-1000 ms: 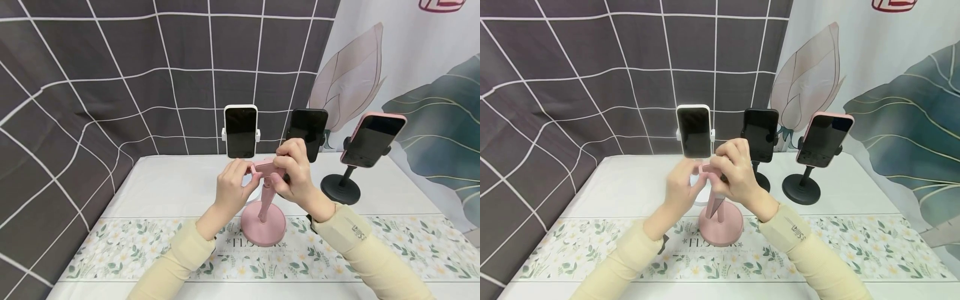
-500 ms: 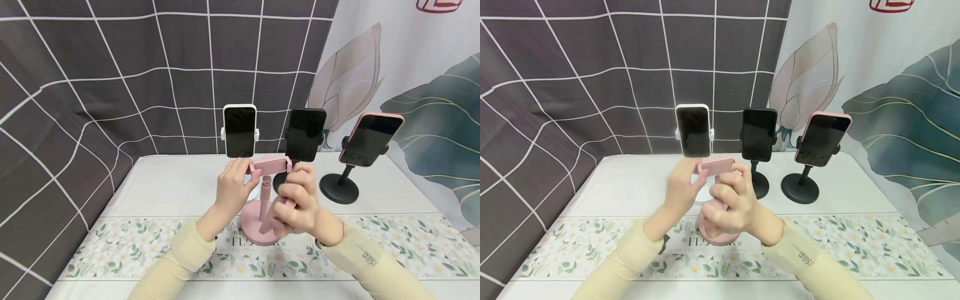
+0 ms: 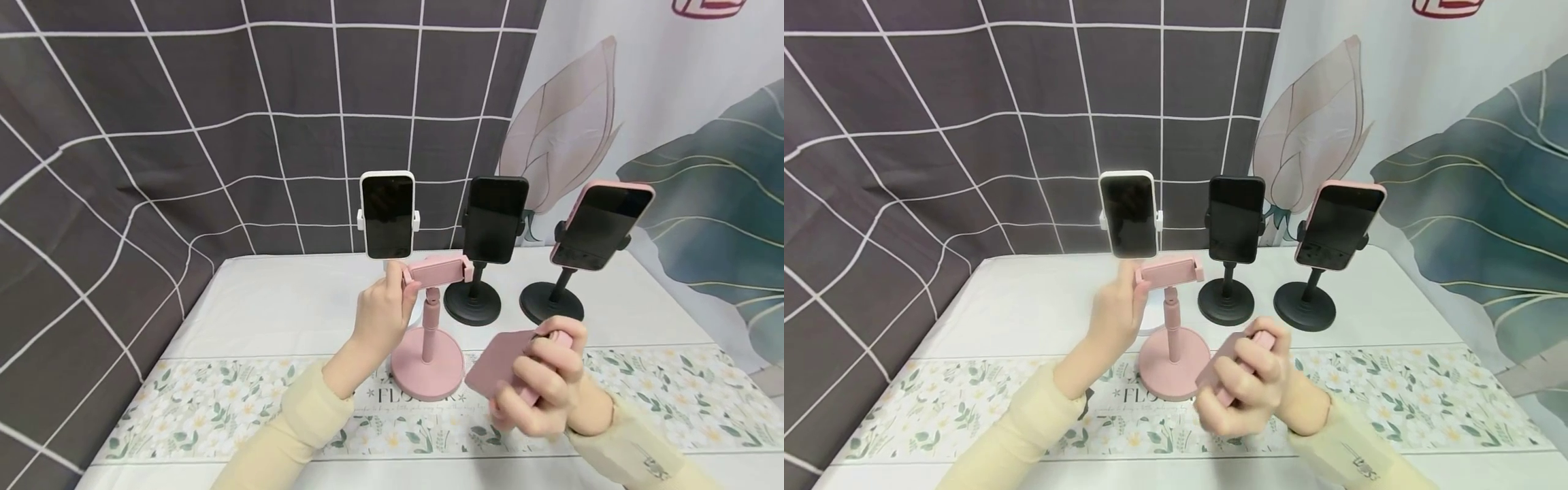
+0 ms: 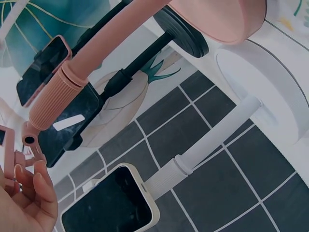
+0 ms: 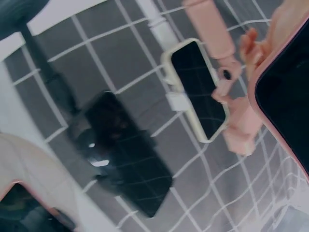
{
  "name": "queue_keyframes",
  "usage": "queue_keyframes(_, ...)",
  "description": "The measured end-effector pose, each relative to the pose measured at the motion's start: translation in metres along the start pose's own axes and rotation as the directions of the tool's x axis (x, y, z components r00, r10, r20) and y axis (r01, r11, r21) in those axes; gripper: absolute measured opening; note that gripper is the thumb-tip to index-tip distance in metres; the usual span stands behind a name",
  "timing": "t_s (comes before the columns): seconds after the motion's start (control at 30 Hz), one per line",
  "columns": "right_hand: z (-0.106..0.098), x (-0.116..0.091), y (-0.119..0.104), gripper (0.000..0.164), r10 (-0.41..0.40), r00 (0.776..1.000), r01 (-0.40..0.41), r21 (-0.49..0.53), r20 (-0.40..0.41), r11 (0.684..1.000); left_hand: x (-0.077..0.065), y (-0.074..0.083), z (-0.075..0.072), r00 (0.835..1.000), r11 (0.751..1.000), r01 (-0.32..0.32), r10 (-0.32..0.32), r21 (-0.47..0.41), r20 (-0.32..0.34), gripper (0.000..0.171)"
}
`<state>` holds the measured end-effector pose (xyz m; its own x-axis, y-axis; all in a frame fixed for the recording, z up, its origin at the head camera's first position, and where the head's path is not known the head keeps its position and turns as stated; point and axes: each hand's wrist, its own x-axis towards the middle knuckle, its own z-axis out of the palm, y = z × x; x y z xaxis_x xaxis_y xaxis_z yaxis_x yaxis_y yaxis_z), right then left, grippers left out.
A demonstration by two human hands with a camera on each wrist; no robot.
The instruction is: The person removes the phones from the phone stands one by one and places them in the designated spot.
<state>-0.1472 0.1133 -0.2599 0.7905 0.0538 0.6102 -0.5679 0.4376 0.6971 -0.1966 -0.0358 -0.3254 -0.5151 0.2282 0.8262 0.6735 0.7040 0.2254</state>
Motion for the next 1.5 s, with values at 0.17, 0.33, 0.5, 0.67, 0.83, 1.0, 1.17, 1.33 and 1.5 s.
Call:
queue_keyframes(0.17, -0.011, -0.007, 0.005, 0.032, 0.155, 0.986, -0.147, -0.134, 0.053, 0.98, -0.002, -0.001, -0.002, 1.0, 1.0, 0.008, -0.008, 0.025, 0.001, 0.055)
queue_keyframes(0.33, -0.054, -0.024, 0.0, 0.033, 0.421, 0.815, -0.31, -0.313, 0.4, 0.898, -0.001, 0.0, -0.004, 1.0, 0.999, 0.006, -0.007, 0.041, 0.014, 0.055)
queue_keyframes(0.5, -0.085, -0.039, -0.002, 0.032, 0.526, 0.588, -0.331, -0.411, 0.614, 0.849, 0.001, 0.001, -0.007, 0.999, 0.998, -0.006, 0.003, 0.06, 0.039, 0.053)
queue_keyframes(0.67, -0.102, -0.047, -0.006, 0.029, 0.6, 0.322, -0.299, -0.523, 0.732, 0.798, 0.003, 0.003, -0.01, 0.998, 0.997, -0.002, -0.003, 0.072, 0.059, 0.052)
queue_keyframes(0.83, -0.117, -0.052, -0.017, 0.034, 0.655, 0.048, -0.268, -0.622, 0.754, 0.736, 0.002, 0.004, -0.009, 0.998, 0.998, -0.003, -0.001, 0.068, 0.061, 0.048)
queue_keyframes(1.0, -0.125, -0.058, -0.026, 0.028, 0.638, -0.064, -0.264, -0.629, 0.768, 0.731, 0.002, 0.003, -0.009, 0.998, 0.998, -0.014, 0.011, 0.067, 0.059, 0.035)
queue_keyframes(1.17, -0.131, -0.062, -0.031, 0.011, 0.63, -0.199, -0.279, -0.659, 0.751, 0.698, 0.002, 0.002, -0.009, 0.998, 0.997, -0.011, 0.007, 0.074, 0.058, 0.048)
queue_keyframes(1.33, -0.137, -0.064, -0.035, 0.013, 0.609, -0.321, -0.281, -0.687, 0.725, 0.67, 0.001, 0.003, -0.008, 0.998, 0.998, -0.022, 0.018, 0.065, 0.061, 0.049)
queue_keyframes(1.5, -0.143, -0.07, -0.038, 0.014, 0.59, -0.4, -0.276, -0.706, 0.702, 0.653, 0.002, 0.003, -0.007, 0.997, 0.998, -0.026, 0.021, 0.062, 0.075, 0.049)
